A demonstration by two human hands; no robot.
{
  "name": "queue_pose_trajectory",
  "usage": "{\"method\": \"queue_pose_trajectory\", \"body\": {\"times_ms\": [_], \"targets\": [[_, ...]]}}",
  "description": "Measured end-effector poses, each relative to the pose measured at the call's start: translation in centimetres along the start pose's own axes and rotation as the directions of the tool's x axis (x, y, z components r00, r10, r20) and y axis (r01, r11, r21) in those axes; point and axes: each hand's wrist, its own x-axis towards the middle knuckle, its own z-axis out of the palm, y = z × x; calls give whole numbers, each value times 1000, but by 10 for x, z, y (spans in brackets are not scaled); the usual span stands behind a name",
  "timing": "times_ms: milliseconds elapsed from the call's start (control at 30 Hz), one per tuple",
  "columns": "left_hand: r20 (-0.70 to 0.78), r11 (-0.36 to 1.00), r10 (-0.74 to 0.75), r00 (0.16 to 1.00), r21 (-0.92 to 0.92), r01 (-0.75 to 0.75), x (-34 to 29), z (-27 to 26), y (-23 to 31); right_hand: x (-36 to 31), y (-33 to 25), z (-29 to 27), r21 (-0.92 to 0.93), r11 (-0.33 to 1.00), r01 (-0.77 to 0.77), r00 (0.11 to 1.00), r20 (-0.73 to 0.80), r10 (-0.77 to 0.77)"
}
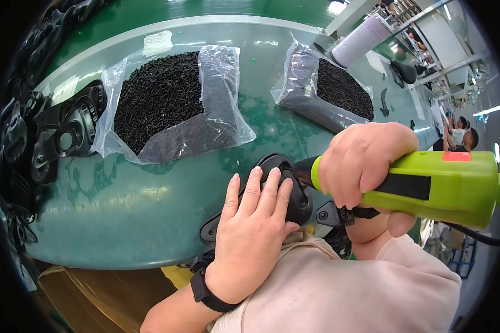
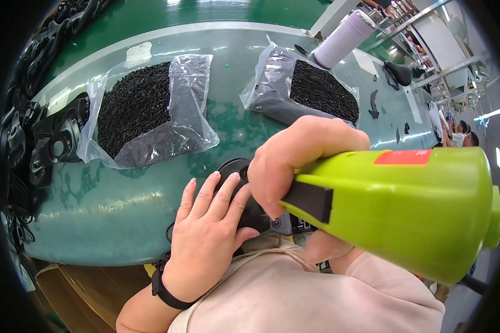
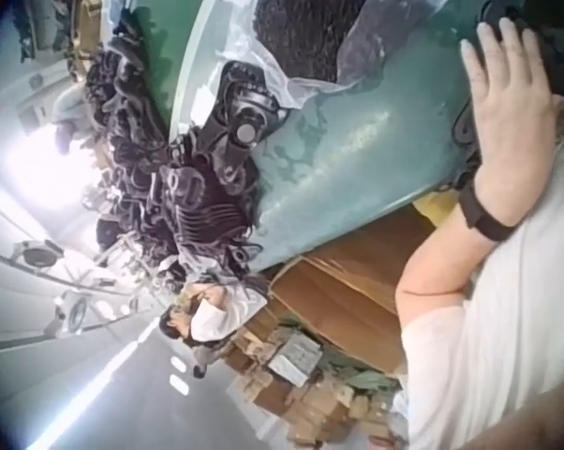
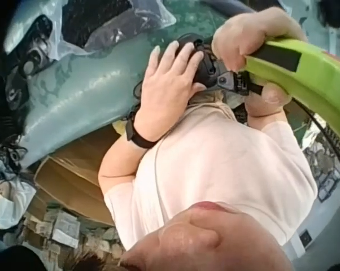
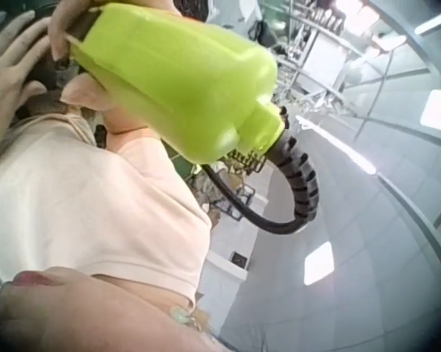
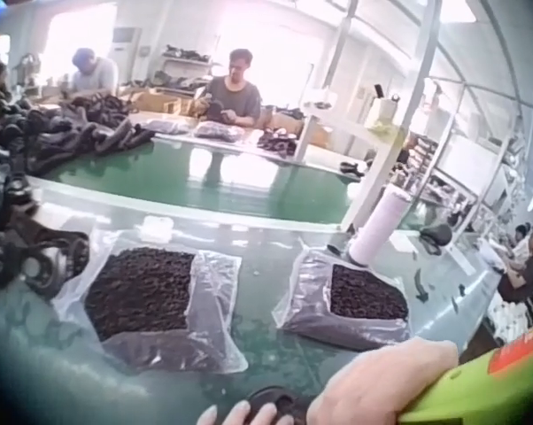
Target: The person picks up a seat base and a cover, fits them together, and secures the assembly by driving screws into it with a power screwdriver. They repeat this process for a second seat before placing the finished items onto a conveyor belt.
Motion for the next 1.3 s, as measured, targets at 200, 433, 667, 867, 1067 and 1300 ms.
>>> {"method": "queue_pose_trajectory", "body": {"times_ms": [200,433,667,867,1067,1300], "targets": [[16,1000,6,1000,-15,-6,-1,1,0,16,6,-17,0,999,-43,982,186,43],[-7,999,0,1000,-44,-1,-2,2,-3,28,12,-1,-141,988,-62,980,181,87],[-41,1000,-6,999,-19,5,-9,4,-2,22,-1,28,-273,958,-86,989,-143,49],[26,986,148,989,-86,-146,-8,-6,-11,13,-14,10,141,971,191,982,-35,-188],[-447,984,-141,883,35,175,46,-48,-130,1,5,22,53,985,164,964,-219,-149],[-315,965,-225,922,57,255,58,-54,-184,-7,8,31,-24,991,131,942,-309,-133]]}}
